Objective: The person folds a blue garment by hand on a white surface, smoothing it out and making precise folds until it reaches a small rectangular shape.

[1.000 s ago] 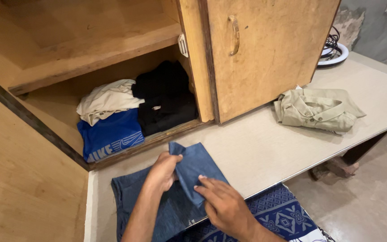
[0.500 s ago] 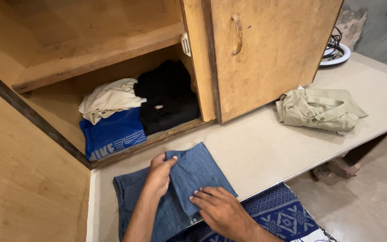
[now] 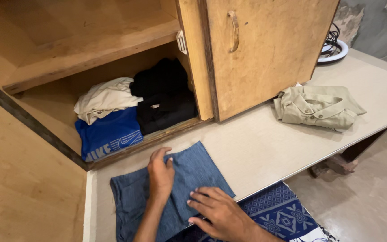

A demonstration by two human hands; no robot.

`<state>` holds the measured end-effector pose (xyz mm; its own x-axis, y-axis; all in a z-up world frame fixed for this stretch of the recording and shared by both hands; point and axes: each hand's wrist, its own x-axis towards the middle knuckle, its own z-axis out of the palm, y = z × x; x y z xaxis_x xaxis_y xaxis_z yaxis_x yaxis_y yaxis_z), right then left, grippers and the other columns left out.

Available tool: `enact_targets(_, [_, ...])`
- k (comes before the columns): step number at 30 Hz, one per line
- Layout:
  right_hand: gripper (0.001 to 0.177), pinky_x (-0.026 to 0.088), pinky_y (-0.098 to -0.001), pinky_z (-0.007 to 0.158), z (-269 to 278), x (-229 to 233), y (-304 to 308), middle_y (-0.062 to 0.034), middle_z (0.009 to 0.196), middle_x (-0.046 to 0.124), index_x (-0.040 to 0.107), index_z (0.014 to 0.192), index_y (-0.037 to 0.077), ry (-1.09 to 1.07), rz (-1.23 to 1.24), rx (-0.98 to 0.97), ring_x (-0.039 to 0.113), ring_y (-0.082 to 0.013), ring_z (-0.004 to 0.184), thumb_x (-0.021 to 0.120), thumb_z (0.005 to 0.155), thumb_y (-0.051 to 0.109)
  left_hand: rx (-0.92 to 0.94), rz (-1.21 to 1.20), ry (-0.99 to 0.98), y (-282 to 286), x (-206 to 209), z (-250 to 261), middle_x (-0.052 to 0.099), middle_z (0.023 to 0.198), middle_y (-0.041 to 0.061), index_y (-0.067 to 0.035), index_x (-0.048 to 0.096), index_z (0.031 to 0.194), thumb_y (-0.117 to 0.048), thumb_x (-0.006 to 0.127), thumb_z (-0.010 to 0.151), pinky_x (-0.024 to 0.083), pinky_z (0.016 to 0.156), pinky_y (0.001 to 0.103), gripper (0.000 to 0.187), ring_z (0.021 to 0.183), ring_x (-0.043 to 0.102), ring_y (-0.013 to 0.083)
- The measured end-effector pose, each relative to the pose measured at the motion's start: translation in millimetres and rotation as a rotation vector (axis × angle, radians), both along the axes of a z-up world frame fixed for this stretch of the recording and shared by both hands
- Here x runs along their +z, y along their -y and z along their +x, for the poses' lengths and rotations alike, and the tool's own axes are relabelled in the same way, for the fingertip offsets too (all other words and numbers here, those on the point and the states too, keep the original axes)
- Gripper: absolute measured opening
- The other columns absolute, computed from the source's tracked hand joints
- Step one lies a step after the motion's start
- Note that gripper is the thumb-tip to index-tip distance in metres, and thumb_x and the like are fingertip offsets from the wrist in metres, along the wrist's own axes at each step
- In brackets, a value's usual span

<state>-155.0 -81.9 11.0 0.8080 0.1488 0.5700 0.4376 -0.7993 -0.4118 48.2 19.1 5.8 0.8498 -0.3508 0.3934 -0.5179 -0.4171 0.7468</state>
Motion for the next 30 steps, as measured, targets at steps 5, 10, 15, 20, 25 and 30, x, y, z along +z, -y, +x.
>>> enact_targets(5, [0.037, 0.040, -0.0475, 0.116, 8.0, -0.7, 14.0, -0.0174, 0.136, 0.066, 0.066, 0.127, 0.003, 0.038, -0.050, -0.311, 0.053, -0.0353, 0.139, 0.067, 0.098, 0.025, -0.130, 0.243, 0.368, 7.7, -1.6, -23.2, 0.060, 0.142, 0.022, -0.003, 0.063, 0.130, -0.005, 0.057, 0.095, 0.036, 0.118, 0.050, 0.036, 0.140, 0.047, 0.0411])
enact_targets(10, [0.066, 0.024, -0.0525, 0.116, 12.1, -11.3, 19.4, -0.0236, 0.153, 0.043, 0.044, 0.149, 0.003, -0.105, -0.153, -0.454, 0.034, -0.0424, 0.144, 0.061, 0.095, 0.037, -0.250, 0.529, 0.213, 16.2, -5.8, -41.9, 0.042, 0.155, 0.016, -0.011, 0.046, 0.148, -0.037, 0.053, 0.099, 0.014, 0.118, 0.058, 0.056, 0.147, 0.029, 0.0400])
enact_targets(15, [0.070, 0.020, -0.0528, 0.118, 13.7, -20.1, 20.4, -0.0235, 0.156, 0.038, 0.038, 0.152, 0.004, -0.230, -0.199, -0.477, 0.030, -0.0408, 0.146, 0.055, 0.098, 0.044, -0.248, 0.630, 0.222, 16.3, -10.2, -38.2, 0.035, 0.161, 0.012, -0.016, 0.041, 0.153, -0.045, 0.045, 0.100, 0.014, 0.120, 0.057, 0.061, 0.150, 0.025, 0.0371])
enact_targets(20, [0.070, 0.022, -0.0529, 0.117, 13.6, -20.6, 19.8, -0.0236, 0.155, 0.038, 0.039, 0.151, 0.002, -0.224, -0.218, -0.493, 0.032, -0.0404, 0.145, 0.056, 0.097, 0.044, -0.267, 0.628, 0.199, 16.7, -6.3, -37.9, 0.034, 0.161, 0.012, -0.015, 0.041, 0.153, -0.046, 0.045, 0.100, 0.014, 0.120, 0.057, 0.061, 0.150, 0.025, 0.0364])
enact_targets(25, [0.069, 0.023, -0.0522, 0.117, 13.8, -16.7, 18.5, -0.0222, 0.155, 0.039, 0.042, 0.147, 0.002, -0.225, -0.209, -0.498, 0.033, -0.0392, 0.145, 0.058, 0.096, 0.044, -0.254, 0.609, 0.169, 9.0, 1.4, -46.9, 0.035, 0.161, 0.013, -0.012, 0.043, 0.151, -0.044, 0.047, 0.100, 0.014, 0.121, 0.055, 0.061, 0.150, 0.026, 0.0346])
enact_targets(30, [0.064, 0.022, -0.0526, 0.116, 10.7, -10.2, 18.4, -0.0237, 0.156, 0.036, 0.043, 0.148, 0.005, -0.223, -0.164, -0.481, 0.029, -0.0398, 0.146, 0.058, 0.094, 0.036, -0.128, 0.537, 0.170, -24.7, -2.3, -68.5, 0.041, 0.156, 0.020, -0.001, 0.046, 0.147, -0.042, 0.053, 0.102, 0.017, 0.125, 0.050, 0.061, 0.151, 0.029, 0.0362])
